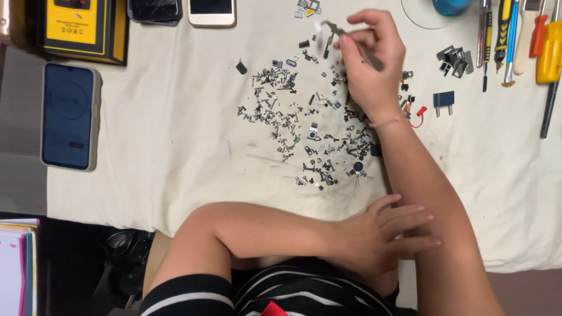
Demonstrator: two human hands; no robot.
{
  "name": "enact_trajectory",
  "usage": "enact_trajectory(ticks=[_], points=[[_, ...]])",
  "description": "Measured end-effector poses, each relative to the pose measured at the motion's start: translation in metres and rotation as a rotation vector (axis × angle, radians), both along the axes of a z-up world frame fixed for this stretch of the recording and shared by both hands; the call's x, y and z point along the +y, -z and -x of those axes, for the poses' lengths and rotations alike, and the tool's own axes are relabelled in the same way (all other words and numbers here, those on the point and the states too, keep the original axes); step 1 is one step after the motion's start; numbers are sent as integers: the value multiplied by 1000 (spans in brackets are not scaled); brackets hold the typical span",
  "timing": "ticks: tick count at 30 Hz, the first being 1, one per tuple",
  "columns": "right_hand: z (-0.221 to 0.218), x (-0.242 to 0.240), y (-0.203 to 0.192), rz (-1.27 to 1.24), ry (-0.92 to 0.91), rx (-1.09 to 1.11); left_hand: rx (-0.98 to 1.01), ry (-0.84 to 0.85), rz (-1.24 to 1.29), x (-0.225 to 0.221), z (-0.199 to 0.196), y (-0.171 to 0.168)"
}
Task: Sorting through a pile of small mobile phone components using tweezers on a repair bench.
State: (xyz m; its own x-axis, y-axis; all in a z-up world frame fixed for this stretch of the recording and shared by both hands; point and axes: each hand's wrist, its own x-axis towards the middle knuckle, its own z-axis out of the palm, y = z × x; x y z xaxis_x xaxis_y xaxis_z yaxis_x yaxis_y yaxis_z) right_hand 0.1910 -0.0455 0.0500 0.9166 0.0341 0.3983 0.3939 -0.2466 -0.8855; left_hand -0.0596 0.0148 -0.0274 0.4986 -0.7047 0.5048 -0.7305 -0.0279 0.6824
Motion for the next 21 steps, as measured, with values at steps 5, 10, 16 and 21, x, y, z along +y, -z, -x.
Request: enact_trajectory(ticks=[5,10,16,21], points=[[-43,13,22,74,67,-50,-154,-115,-55,1,-18,-14],[-10,-12,2,156,71,-89,-232,-111,16,-2,-23,-16],[100,-70,11,129,247,-28,-28,327,-101,-15,-21,-9],[166,-86,39,27,302,238,160,490,-260,-2,-29,-24]])
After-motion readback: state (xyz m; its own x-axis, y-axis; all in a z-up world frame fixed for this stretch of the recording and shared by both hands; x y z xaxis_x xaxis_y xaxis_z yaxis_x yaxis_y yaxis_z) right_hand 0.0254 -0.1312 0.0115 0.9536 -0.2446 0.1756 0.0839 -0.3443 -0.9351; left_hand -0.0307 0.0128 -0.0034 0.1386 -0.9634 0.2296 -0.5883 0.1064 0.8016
